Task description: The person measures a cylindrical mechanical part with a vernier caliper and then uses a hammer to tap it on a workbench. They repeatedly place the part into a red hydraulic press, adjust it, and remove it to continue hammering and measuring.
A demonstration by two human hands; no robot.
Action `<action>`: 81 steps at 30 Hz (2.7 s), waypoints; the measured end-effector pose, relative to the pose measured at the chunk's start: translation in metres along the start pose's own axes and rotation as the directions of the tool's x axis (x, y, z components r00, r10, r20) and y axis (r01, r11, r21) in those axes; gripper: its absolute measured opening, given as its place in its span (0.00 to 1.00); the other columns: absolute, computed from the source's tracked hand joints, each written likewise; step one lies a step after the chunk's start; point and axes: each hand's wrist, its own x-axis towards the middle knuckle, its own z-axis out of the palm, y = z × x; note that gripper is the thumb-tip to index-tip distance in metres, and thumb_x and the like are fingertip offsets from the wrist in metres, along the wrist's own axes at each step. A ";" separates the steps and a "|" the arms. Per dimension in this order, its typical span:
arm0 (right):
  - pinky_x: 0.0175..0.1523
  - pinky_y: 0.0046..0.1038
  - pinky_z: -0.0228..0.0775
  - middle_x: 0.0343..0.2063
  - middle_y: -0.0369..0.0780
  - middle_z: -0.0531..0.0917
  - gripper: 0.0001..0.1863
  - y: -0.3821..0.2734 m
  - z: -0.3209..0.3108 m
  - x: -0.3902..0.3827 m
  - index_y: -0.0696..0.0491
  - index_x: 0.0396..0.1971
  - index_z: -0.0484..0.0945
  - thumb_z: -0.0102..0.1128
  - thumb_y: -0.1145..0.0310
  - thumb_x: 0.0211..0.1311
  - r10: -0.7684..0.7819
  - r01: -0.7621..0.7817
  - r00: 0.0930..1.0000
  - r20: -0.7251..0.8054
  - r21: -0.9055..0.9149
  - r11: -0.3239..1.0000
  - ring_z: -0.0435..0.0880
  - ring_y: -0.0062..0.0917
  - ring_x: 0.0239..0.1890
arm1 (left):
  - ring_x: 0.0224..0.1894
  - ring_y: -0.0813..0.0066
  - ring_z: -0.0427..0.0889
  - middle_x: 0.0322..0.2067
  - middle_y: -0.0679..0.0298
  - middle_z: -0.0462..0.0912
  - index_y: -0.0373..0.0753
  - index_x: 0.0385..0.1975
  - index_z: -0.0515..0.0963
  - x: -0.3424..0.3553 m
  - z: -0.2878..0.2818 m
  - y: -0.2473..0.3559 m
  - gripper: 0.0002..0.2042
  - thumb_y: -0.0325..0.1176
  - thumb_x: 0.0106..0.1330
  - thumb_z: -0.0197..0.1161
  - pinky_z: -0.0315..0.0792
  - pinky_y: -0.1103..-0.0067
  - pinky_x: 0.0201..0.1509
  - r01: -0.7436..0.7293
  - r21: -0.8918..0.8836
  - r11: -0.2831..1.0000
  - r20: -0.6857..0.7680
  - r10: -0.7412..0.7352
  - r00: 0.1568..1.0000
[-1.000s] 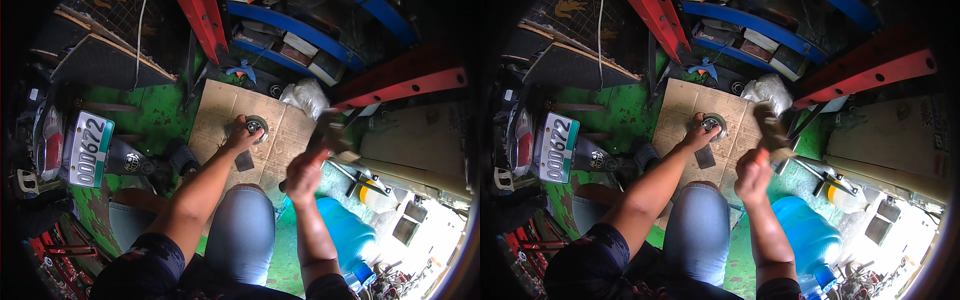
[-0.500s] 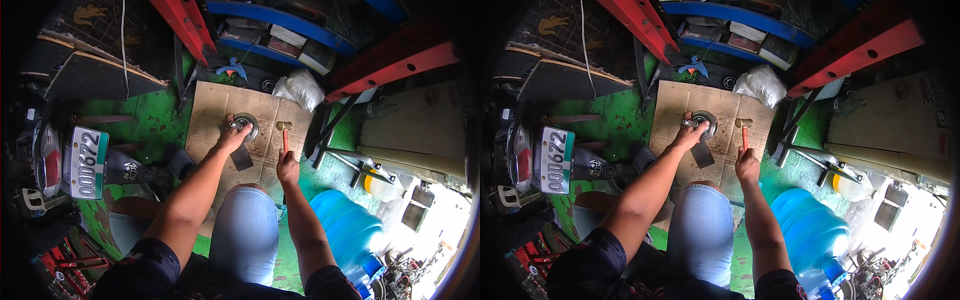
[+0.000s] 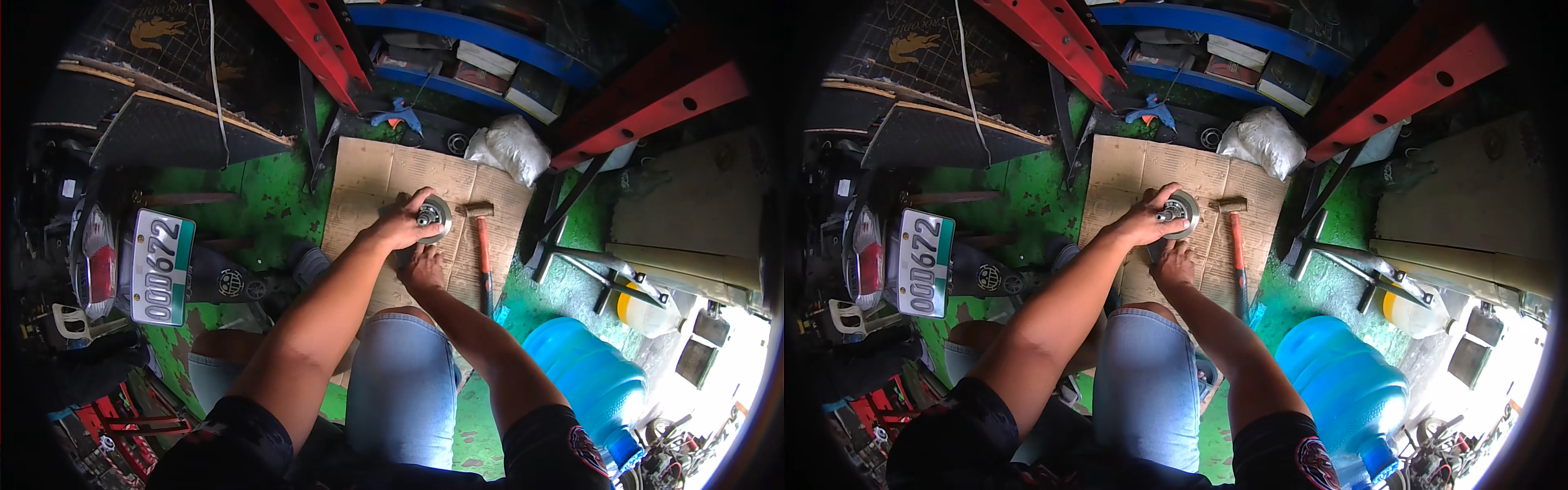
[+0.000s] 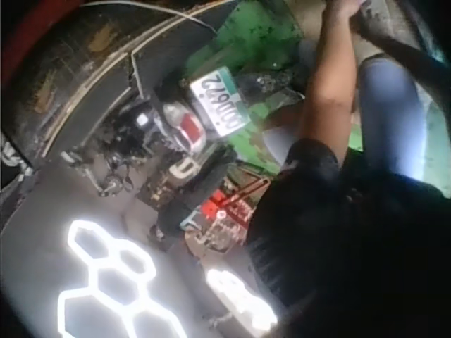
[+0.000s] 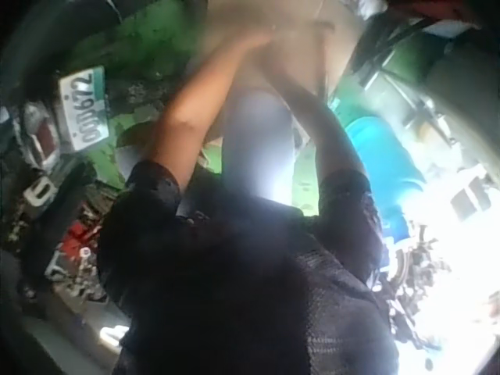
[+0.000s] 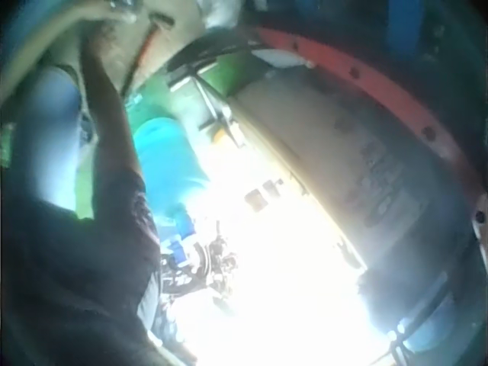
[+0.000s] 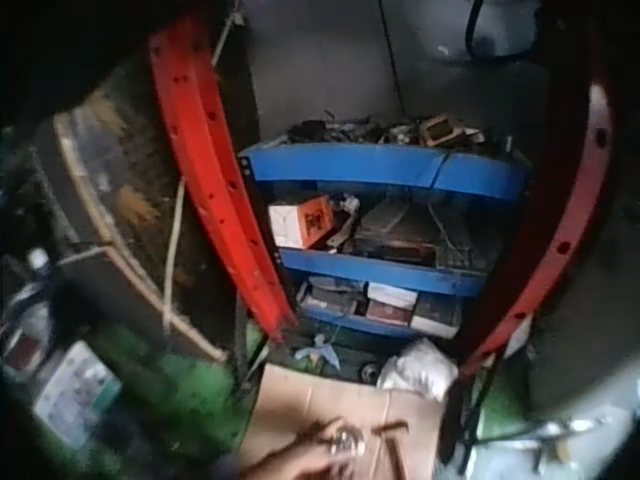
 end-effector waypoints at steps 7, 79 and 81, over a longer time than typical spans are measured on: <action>0.54 0.47 0.78 0.41 0.61 0.82 0.30 0.012 0.003 -0.012 0.59 0.51 0.67 0.73 0.59 0.58 -0.013 -0.021 0.997 0.077 0.433 0.901 0.86 0.52 0.48 | 0.71 0.46 0.68 0.68 0.49 0.64 0.63 0.78 0.57 0.009 -0.016 0.000 0.45 0.45 0.60 0.72 0.65 0.61 0.74 -0.220 0.041 0.975 0.180 0.210 0.961; 0.52 0.51 0.76 0.41 0.57 0.84 0.30 0.147 -0.036 -0.050 0.55 0.56 0.71 0.65 0.46 0.67 0.377 -0.312 0.895 -0.240 0.266 0.912 0.84 0.57 0.48 | 0.65 0.39 0.74 0.63 0.40 0.72 0.40 0.69 0.64 0.020 0.024 -0.011 0.37 0.60 0.68 0.60 0.70 0.58 0.67 0.052 -0.234 0.971 -0.345 -0.133 0.929; 0.48 0.51 0.77 0.34 0.56 0.84 0.26 0.149 -0.024 -0.051 0.55 0.52 0.72 0.63 0.48 0.69 0.388 -0.276 0.862 -0.326 0.341 0.899 0.85 0.57 0.42 | 0.64 0.38 0.74 0.62 0.39 0.71 0.40 0.69 0.64 0.021 0.029 -0.011 0.37 0.58 0.67 0.62 0.70 0.57 0.66 0.033 -0.235 0.971 -0.380 -0.123 0.917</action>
